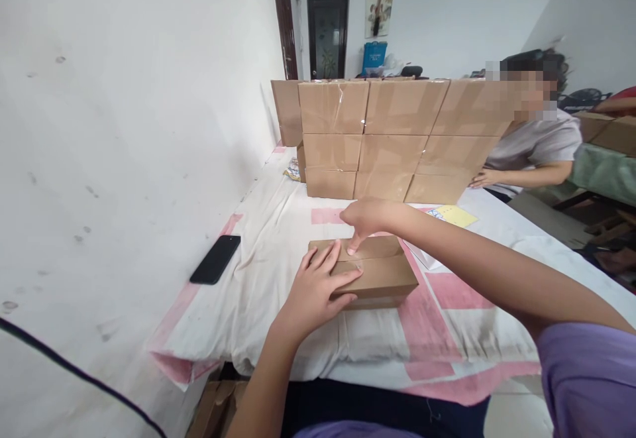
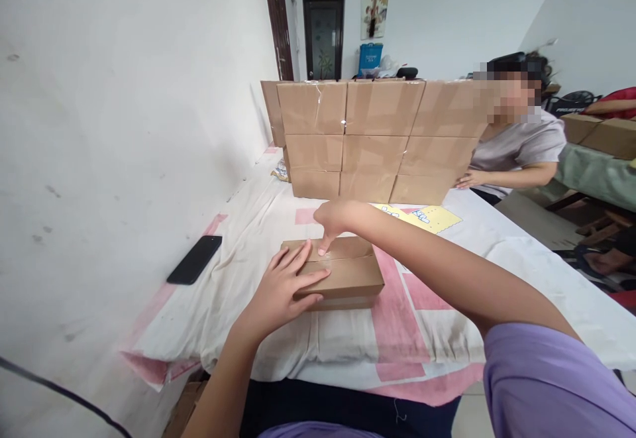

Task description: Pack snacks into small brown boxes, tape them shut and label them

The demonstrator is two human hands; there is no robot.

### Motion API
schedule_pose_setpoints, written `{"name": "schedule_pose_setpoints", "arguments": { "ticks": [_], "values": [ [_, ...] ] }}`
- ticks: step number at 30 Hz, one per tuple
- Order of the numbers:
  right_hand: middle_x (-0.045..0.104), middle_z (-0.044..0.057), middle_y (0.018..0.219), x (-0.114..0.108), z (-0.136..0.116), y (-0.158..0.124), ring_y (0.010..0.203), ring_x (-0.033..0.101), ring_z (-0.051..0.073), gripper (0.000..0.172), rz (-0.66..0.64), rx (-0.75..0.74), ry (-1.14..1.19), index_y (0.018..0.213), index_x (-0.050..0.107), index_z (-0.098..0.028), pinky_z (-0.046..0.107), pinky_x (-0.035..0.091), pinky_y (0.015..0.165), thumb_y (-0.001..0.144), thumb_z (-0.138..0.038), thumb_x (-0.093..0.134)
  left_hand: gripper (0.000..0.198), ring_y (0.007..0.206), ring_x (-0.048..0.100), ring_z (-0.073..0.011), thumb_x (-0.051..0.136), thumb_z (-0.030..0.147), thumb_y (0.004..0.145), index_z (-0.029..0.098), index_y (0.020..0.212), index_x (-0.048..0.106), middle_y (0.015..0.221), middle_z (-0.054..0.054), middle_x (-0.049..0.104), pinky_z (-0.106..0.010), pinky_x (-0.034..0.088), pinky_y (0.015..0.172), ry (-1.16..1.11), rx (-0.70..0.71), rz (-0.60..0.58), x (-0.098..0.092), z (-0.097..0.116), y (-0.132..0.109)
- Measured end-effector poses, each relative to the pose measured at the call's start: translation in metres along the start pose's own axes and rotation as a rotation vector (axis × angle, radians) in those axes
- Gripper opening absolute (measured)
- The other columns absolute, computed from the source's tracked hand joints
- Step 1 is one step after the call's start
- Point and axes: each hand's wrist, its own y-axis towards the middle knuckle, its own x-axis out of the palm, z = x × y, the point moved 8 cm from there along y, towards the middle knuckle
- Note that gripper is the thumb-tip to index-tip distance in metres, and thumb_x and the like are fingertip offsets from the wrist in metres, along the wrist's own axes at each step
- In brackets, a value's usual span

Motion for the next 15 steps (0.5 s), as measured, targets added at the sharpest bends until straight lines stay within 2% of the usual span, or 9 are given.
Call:
{"name": "schedule_pose_setpoints", "arguments": {
  "ticks": [2,6,9,11,13,15],
  "values": [
    [0.07,0.013,0.095,0.003,0.014,0.004,0.08,0.063,0.027,0.078,0.022,0.039,0.033,0.105,0.069,-0.013,0.03,0.035,0.063,0.063,-0.077,0.074,0.042,0.152,0.031,-0.0326,0.064,0.047,0.093,0.043,0.135,0.062,0.168,-0.008,0.027,-0.06,0.027,0.121,0.0,0.002,0.011,-0.002,0.002,-0.001],
    [0.068,0.014,0.101,0.019,0.036,0.004,0.084,0.063,0.028,0.079,0.048,0.072,0.179,0.103,0.065,-0.015,0.03,0.035,0.064,0.065,-0.084,0.065,0.042,0.151,0.033,-0.032,0.065,0.046,0.093,0.042,0.135,0.062,0.168,-0.008,0.026,-0.06,0.028,0.12,-0.001,0.001,0.012,-0.003,0.003,0.0],
    [0.068,0.012,0.105,0.034,0.036,-0.007,0.087,0.062,0.027,0.076,0.1,0.027,0.296,0.102,0.062,-0.018,0.03,0.035,0.065,0.064,-0.084,0.065,0.041,0.15,0.035,-0.0319,0.065,0.046,0.093,0.041,0.134,0.063,0.168,-0.006,0.027,-0.059,0.029,0.12,0.001,0.006,0.017,-0.003,0.002,0.001],
    [0.069,0.01,0.104,0.047,0.03,-0.016,0.085,0.062,0.026,0.075,0.066,-0.003,0.388,0.101,0.061,-0.02,0.029,0.035,0.064,0.063,-0.085,0.066,0.039,0.149,0.037,-0.0309,0.064,0.046,0.094,0.041,0.132,0.065,0.166,-0.002,0.033,-0.058,0.029,0.12,0.007,0.01,0.018,-0.003,0.001,0.002],
    [0.07,0.009,0.102,0.058,0.031,-0.021,0.082,0.063,0.025,0.072,0.04,0.038,0.453,0.099,0.061,-0.021,0.029,0.036,0.063,0.065,-0.084,0.065,0.036,0.147,0.039,-0.0291,0.062,0.047,0.095,0.041,0.131,0.065,0.163,0.003,0.039,-0.056,0.028,0.121,0.012,0.015,0.008,-0.002,0.001,0.003],
    [0.071,0.011,0.102,0.06,0.047,-0.023,0.084,0.064,0.027,0.065,0.103,0.153,0.434,0.1,0.062,-0.02,0.03,0.038,0.066,0.072,-0.079,0.063,0.037,0.145,0.041,-0.0277,0.06,0.047,0.096,0.039,0.131,0.064,0.16,0.005,0.043,-0.055,0.026,0.122,0.021,0.024,-0.008,-0.001,0.001,0.003]
  ]
}}
